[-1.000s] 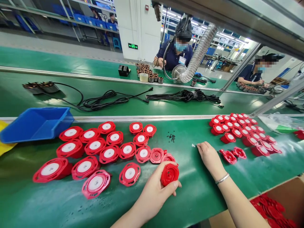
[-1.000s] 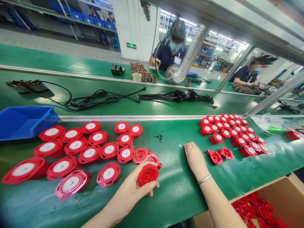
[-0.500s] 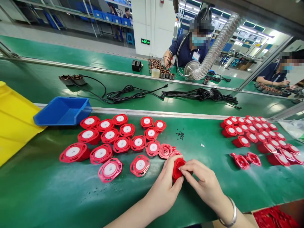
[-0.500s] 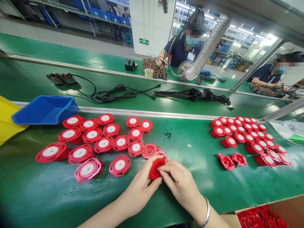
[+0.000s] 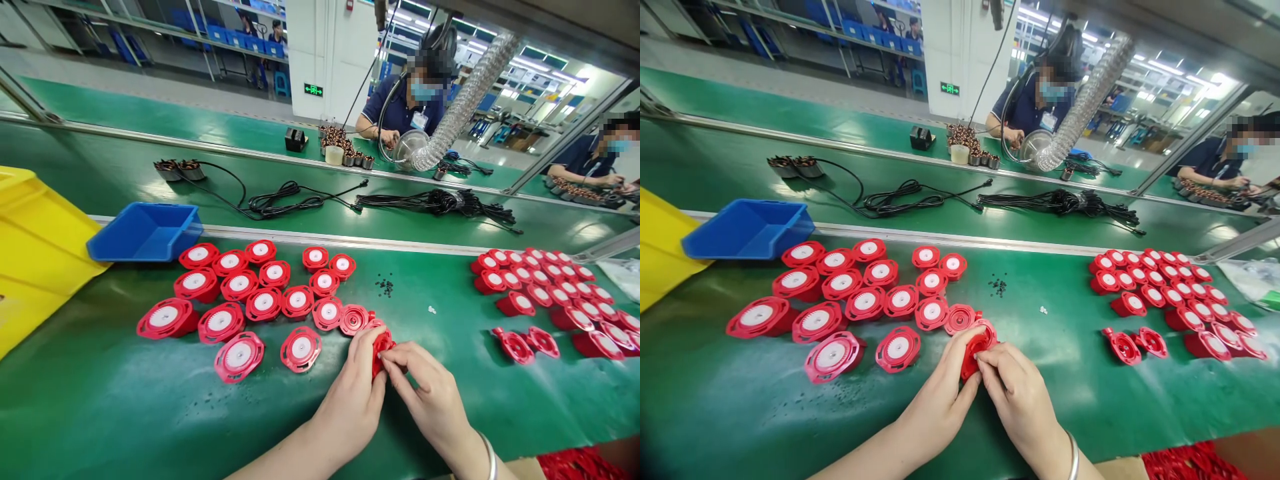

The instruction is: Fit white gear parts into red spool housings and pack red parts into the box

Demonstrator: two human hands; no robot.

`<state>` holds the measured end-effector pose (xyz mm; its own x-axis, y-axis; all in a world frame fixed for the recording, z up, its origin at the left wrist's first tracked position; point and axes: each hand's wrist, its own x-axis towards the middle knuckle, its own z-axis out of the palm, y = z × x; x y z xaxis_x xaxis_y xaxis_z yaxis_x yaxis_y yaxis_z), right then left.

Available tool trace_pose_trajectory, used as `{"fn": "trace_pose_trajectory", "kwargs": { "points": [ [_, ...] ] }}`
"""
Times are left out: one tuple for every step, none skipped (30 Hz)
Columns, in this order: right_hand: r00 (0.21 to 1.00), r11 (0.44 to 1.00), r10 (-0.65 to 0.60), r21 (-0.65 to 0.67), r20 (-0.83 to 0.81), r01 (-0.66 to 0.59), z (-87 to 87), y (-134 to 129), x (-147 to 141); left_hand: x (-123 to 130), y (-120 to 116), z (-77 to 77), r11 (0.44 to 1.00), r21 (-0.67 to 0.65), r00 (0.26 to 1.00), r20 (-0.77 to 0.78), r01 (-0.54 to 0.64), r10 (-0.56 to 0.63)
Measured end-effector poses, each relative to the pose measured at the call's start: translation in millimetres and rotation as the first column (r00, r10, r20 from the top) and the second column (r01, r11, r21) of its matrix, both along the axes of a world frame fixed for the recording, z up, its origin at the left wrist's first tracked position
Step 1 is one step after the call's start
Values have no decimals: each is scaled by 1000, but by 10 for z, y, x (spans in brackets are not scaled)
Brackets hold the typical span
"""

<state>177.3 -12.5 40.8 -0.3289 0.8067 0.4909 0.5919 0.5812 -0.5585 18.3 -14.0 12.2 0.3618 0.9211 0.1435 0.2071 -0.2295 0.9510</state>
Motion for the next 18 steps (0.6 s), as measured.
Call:
{"fn": "trace_pose_trajectory", "kwargs": {
  "points": [
    [1000,1000,-3,3,-6,3,-1,3,-8,2,0,3,1000,6,1000,3,-4,4],
    [1000,1000,-9,3,-11,9,-3,7,-16,4,-2,6,1000,8,1000,6,-9,9],
    [1000,1000,-17,1,-16,17,-5,10,-24,6,-3,9,1000,10,1000,10,-13,13],
    [999,1000,-26,-2,-21,26,-7,13,-33,6,-5,12,1000,10,1000,14,-17,17],
    [999,999,-37,-7,-25,37,-10,14,-42,5,-5,16,1000,9,1000,18,-21,20],
    [998,999,-47,-13,-29,46,-13,15,-50,3,-4,20,1000,9,1000,21,-24,24],
    [998,998,-54,-19,-32,53,-15,17,-57,0,-1,25,1000,11,999,22,-29,29],
    [998,998,-59,-28,-35,58,-14,19,-62,-3,4,30,999,14,999,20,-33,33],
    [997,998,-60,-37,-37,59,-11,23,-64,-5,10,35,999,17,999,17,-34,34],
    [997,997,-59,-46,-39,57,-4,30,-64,-7,16,38,999,22,999,12,-34,34],
    [998,997,-55,-56,-41,53,6,38,-62,-7,20,39,999,29,999,4,-32,32],
    [998,996,-50,-69,-43,47,18,48,-59,-5,22,37,999,40,1000,-5,-29,29],
    [998,995,-44,-90,-46,40,30,58,-56,-1,21,32,998,56,999,-16,-27,28],
    [998,992,-38,-118,-49,32,40,67,-56,4,16,21,997,78,999,-29,-28,30],
    [998,988,-33,-149,-52,25,43,73,-61,9,9,7,994,105,998,-42,-31,35],
    [998,984,-31,-174,-52,22,38,74,-71,15,-1,-12,991,132,998,-53,-36,44],
    [998,983,-30,-183,-47,21,24,70,-88,20,-11,-34,987,156,997,-60,-45,55],
    [999,984,-31,-174,-32,25,3,61,-110,24,-22,-58,983,174,996,-63,-55,67]
  ]
}}
